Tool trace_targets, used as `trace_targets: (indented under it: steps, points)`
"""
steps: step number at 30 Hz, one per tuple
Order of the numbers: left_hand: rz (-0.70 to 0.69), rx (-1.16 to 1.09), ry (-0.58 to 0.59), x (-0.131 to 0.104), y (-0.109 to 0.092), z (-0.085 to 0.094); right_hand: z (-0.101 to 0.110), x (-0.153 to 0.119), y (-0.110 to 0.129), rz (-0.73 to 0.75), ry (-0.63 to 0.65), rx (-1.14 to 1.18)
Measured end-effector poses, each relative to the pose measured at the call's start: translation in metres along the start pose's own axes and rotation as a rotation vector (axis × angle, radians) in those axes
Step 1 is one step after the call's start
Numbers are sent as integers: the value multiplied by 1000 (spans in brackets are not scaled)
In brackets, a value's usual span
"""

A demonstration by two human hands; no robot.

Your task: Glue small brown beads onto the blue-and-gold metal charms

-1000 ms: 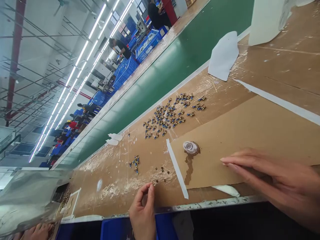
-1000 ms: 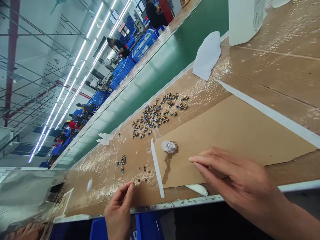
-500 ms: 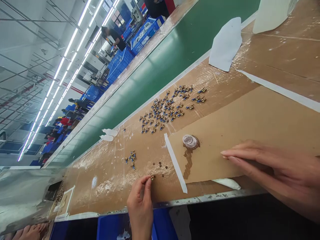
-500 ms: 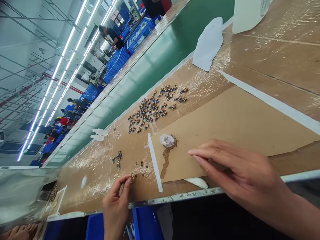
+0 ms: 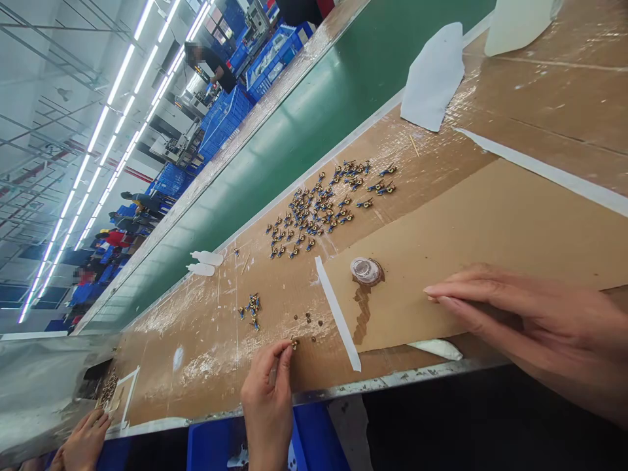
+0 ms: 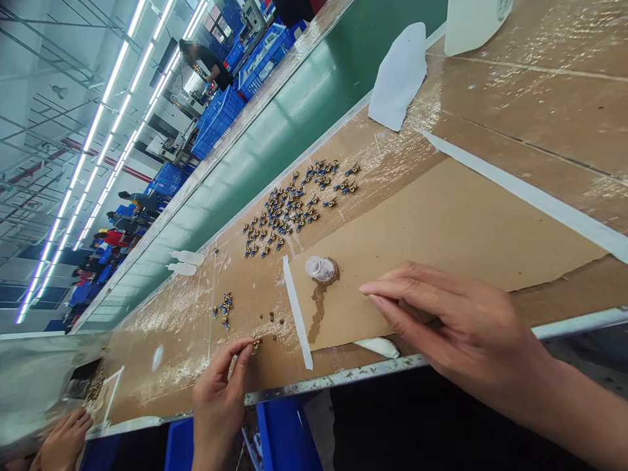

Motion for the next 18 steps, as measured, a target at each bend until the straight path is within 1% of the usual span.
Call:
trace_targets:
  steps: [10, 18]
  points:
    - [-5, -6, 16, 0, 0, 2, 3, -1, 2, 3, 12, -21]
    - [-8, -1, 30, 1, -1, 2, 2, 0, 2, 21, 11, -30]
Point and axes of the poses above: each hand's wrist, its own x-axis towards the middle knuckle, its own z-axis out of the back of the hand, y = z × x, the point moved 1 cm from there along x, towards the middle knuckle, and after that the axes turned 2 degrees about -y, right-handed, at the moved point
